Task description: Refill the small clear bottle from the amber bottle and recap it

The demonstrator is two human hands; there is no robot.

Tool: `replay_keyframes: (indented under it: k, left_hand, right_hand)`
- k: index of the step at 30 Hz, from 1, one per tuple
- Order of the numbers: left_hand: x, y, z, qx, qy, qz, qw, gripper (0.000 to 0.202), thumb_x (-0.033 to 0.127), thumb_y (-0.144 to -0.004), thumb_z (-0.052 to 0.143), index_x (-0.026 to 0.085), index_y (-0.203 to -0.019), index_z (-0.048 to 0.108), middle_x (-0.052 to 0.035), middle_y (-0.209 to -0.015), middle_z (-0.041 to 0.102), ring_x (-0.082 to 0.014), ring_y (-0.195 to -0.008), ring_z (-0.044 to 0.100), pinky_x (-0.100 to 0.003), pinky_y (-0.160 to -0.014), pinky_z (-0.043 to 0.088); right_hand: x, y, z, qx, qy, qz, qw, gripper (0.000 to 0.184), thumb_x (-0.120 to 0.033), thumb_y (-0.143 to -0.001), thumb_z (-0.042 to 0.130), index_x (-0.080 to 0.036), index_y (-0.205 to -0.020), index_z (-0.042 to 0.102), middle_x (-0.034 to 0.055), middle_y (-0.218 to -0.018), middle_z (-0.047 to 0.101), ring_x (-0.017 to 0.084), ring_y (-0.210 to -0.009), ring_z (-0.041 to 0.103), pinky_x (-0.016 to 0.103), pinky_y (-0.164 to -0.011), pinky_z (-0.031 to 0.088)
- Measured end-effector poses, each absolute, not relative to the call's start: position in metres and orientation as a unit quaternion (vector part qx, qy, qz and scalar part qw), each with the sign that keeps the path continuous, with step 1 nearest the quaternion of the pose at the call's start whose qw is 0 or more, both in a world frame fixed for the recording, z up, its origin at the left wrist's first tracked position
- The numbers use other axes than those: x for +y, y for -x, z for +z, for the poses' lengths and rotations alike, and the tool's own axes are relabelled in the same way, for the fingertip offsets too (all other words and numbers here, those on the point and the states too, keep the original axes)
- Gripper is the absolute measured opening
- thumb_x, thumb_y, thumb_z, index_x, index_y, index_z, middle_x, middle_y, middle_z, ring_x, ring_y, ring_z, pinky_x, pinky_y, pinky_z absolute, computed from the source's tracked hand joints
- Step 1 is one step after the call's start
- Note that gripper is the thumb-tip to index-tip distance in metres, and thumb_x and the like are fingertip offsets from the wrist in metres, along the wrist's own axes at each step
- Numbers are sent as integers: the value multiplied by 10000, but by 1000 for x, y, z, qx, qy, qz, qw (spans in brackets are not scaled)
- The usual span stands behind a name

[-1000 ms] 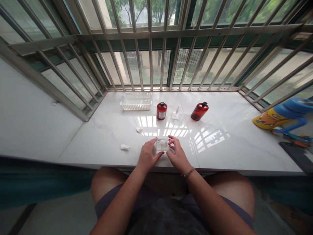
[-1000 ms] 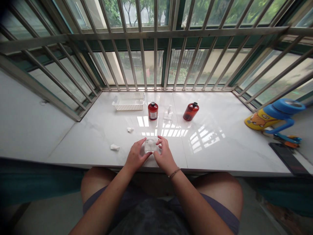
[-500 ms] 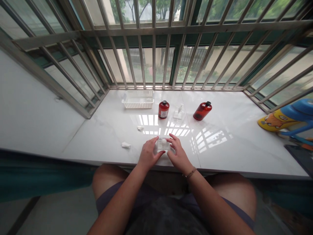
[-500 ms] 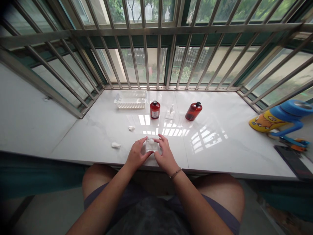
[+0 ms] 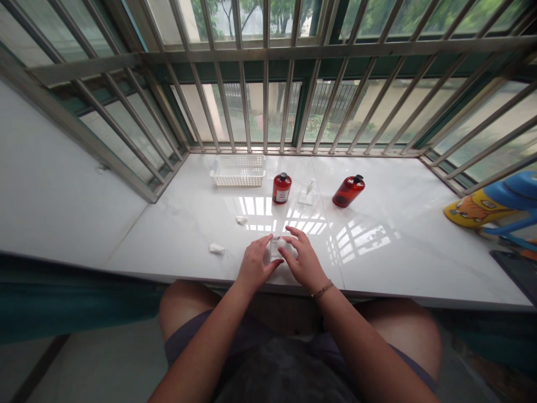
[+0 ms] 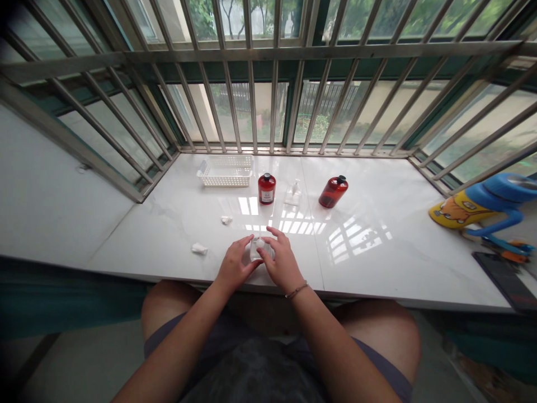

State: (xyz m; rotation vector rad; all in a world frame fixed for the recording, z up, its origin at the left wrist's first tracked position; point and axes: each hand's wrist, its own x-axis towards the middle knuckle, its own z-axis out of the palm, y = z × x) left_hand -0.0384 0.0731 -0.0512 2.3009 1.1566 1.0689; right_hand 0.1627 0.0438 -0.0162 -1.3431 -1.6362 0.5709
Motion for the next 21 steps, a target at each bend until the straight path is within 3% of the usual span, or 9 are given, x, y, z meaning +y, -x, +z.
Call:
replay_keyframes:
  k: [6, 12, 16, 21]
  left_hand:
    - [73, 39, -52, 402, -818, 375, 170, 763, 497, -970, 810, 278, -1614, 464, -151, -1498, 685, -351, -1348, 680, -570, -1142, 566]
    - [70, 38, -51, 404, -814, 378, 175, 735, 479, -971, 813, 285, -1594, 473, -144, -1485, 686, -346, -1348, 676, -561, -1142, 563]
    - [70, 37, -51, 409, -810, 381, 180, 745, 492, -951, 835, 277, -1568, 476, -145, -1464, 680, -344, -1337, 673, -559, -1143, 557]
    - [71, 37, -52, 421, -806, 372, 188, 815, 516, -931, 854, 263, -1582, 435, -141, -1380, 689, -319, -1174, 715, -544, -1065, 588]
  right_hand:
    - [49, -166, -17, -654, 569, 200, 457, 237, -449, -941, 830, -263, -1072, 762, 142, -1485, 641, 374, -1423, 576, 634, -1231, 465]
    - [49, -165, -16, -666, 545, 225, 457, 273, -389, -979, 774, -278, -1228, 772, 126, -1607, 573, 350, -1446, 572, 591, -1225, 488]
    - [49, -164, -12, -657, 548, 225, 466, 186, -419, -964, 808, -270, -1073, 783, 123, -1450, 672, 343, -1370, 614, 587, -1198, 502]
    - [50, -161, -8, -653, 558, 202, 471, 201, -451, -939, 854, -272, -996, 782, 111, -1250, 746, 359, -1291, 629, 602, -1155, 513]
